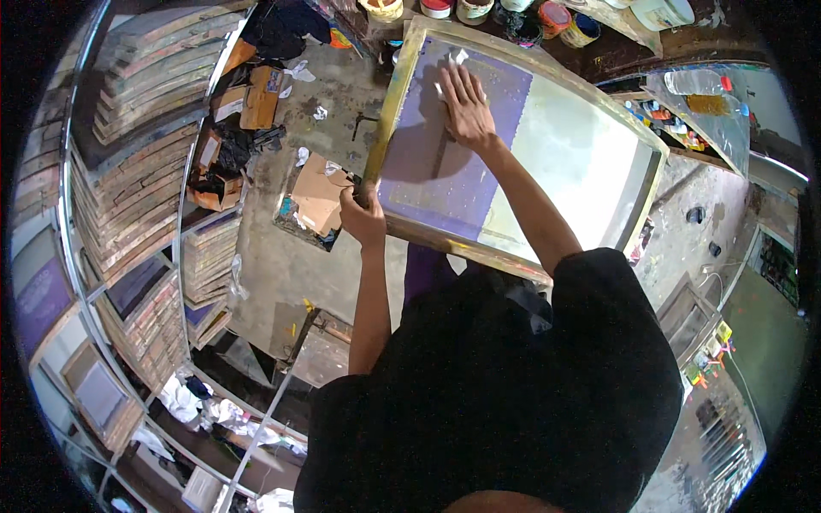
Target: Cleaning a screen printing frame with liquid and a rag, then applying tape to the edges.
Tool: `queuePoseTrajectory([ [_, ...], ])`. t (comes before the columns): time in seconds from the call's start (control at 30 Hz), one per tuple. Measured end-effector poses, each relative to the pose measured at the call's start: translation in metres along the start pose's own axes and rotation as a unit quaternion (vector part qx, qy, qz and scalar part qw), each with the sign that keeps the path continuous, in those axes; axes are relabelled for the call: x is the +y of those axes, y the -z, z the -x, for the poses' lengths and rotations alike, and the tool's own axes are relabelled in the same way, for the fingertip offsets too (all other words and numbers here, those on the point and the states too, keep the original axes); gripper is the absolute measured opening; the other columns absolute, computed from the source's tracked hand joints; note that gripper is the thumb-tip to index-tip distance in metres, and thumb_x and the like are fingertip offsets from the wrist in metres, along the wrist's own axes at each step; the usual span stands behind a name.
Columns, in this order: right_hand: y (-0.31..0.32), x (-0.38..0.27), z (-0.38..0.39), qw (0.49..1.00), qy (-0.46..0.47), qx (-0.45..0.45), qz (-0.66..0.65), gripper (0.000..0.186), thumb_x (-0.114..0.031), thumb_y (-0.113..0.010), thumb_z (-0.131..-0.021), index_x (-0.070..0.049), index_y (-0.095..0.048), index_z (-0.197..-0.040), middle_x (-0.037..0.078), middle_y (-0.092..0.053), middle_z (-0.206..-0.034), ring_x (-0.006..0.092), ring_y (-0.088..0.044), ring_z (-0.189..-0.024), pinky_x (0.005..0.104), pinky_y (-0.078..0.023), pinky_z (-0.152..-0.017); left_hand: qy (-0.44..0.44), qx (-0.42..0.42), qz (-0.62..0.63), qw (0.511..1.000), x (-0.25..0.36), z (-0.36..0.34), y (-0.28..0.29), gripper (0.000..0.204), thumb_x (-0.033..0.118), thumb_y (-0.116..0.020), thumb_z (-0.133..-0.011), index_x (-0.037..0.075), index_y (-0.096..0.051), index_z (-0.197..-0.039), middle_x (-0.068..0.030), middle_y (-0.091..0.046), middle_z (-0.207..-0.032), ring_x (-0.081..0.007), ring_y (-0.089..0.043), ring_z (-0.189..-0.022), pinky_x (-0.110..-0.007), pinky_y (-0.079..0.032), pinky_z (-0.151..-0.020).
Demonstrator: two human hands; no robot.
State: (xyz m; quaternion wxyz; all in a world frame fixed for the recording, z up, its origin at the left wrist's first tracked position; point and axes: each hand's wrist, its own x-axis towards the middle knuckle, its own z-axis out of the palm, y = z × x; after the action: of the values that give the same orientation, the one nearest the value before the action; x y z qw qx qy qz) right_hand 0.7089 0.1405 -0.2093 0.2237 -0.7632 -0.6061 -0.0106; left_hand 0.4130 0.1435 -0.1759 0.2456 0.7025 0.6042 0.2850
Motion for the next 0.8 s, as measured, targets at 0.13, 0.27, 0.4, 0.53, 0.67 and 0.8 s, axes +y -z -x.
queuePoseTrajectory([
  [0.13, -0.017, -0.014, -0.024, 1.0, -0.018, 0.016, -0.017, 0.058, -0.029, -0.042, -0.099, 0.002, -0.03, -0.147, 0.02, -0.023, -0.157, 0.036, -0.021, -0.146, 0.0473, -0.018, -0.119, -0.039, 0.054, -0.067, 0.995, 0.002, -0.002, -0.015, 0.034, 0.034, -0.068, -0.089, 0.002, -0.058, -0.094, -0.0157, -0.062, -0.086, -0.0376, -0.062, -0.08, -0.047, -0.048, -0.071],
  [0.27, -0.013, -0.057, 0.024, 0.99, 0.105, -0.092, -0.003, 0.062, -0.032, -0.042, -0.099, 0.002, -0.028, -0.149, 0.022, -0.024, -0.157, 0.0347, -0.021, -0.146, 0.0465, -0.015, -0.121, -0.054, 0.07, -0.057, 0.994, -0.021, -0.001, -0.013, 0.031, 0.034, -0.07, -0.089, 0.006, -0.057, -0.091, -0.0113, -0.056, -0.074, -0.0309, -0.056, -0.066, -0.041, -0.046, -0.061],
  [0.4, 0.005, -0.018, 0.033, 0.972, 0.128, -0.163, 0.114, 0.062, -0.032, -0.04, -0.1, 0.0, -0.024, -0.151, 0.023, -0.022, -0.157, 0.035, -0.019, -0.147, 0.0444, -0.013, -0.122, -0.003, 0.042, -0.093, 0.995, -0.01, 0.004, -0.009, 0.036, 0.039, -0.067, -0.089, 0.004, -0.059, -0.094, -0.0153, -0.062, -0.085, -0.0398, -0.06, -0.082, -0.048, -0.046, -0.072],
  [0.53, -0.001, 0.028, -0.031, 0.979, 0.037, -0.081, 0.185, 0.061, -0.032, -0.034, -0.102, -0.004, -0.017, -0.154, 0.021, -0.014, -0.159, 0.033, -0.011, -0.149, 0.0411, -0.009, -0.122, -0.023, 0.032, -0.08, 0.996, 0.0, 0.004, -0.016, 0.034, 0.037, -0.064, -0.09, 0.004, -0.059, -0.095, -0.0155, -0.062, -0.087, -0.0402, -0.059, -0.082, -0.05, -0.045, -0.072],
  [0.67, -0.004, -0.026, -0.019, 0.972, 0.062, -0.225, 0.03, 0.062, -0.033, -0.033, -0.102, -0.005, -0.015, -0.154, 0.017, -0.011, -0.161, 0.0298, -0.006, -0.15, 0.0397, -0.006, -0.123, 0.013, 0.019, -0.099, 0.995, -0.013, 0.009, -0.01, 0.032, 0.036, -0.061, -0.091, 0.005, -0.059, -0.099, -0.015, -0.063, -0.09, -0.0397, -0.058, -0.084, -0.052, -0.044, -0.074],
  [0.8, -0.019, 0.015, -0.003, 0.995, 0.089, -0.016, 0.041, 0.056, -0.027, -0.043, -0.098, 0.002, -0.033, -0.145, 0.02, -0.034, -0.151, 0.0347, -0.03, -0.142, 0.0464, -0.022, -0.119, -0.051, 0.058, -0.096, 0.992, -0.022, 0.014, -0.009, 0.042, 0.046, -0.059, -0.093, 0.004, -0.062, -0.099, -0.018, -0.064, -0.091, -0.0396, -0.061, -0.08, -0.048, -0.047, -0.069],
])
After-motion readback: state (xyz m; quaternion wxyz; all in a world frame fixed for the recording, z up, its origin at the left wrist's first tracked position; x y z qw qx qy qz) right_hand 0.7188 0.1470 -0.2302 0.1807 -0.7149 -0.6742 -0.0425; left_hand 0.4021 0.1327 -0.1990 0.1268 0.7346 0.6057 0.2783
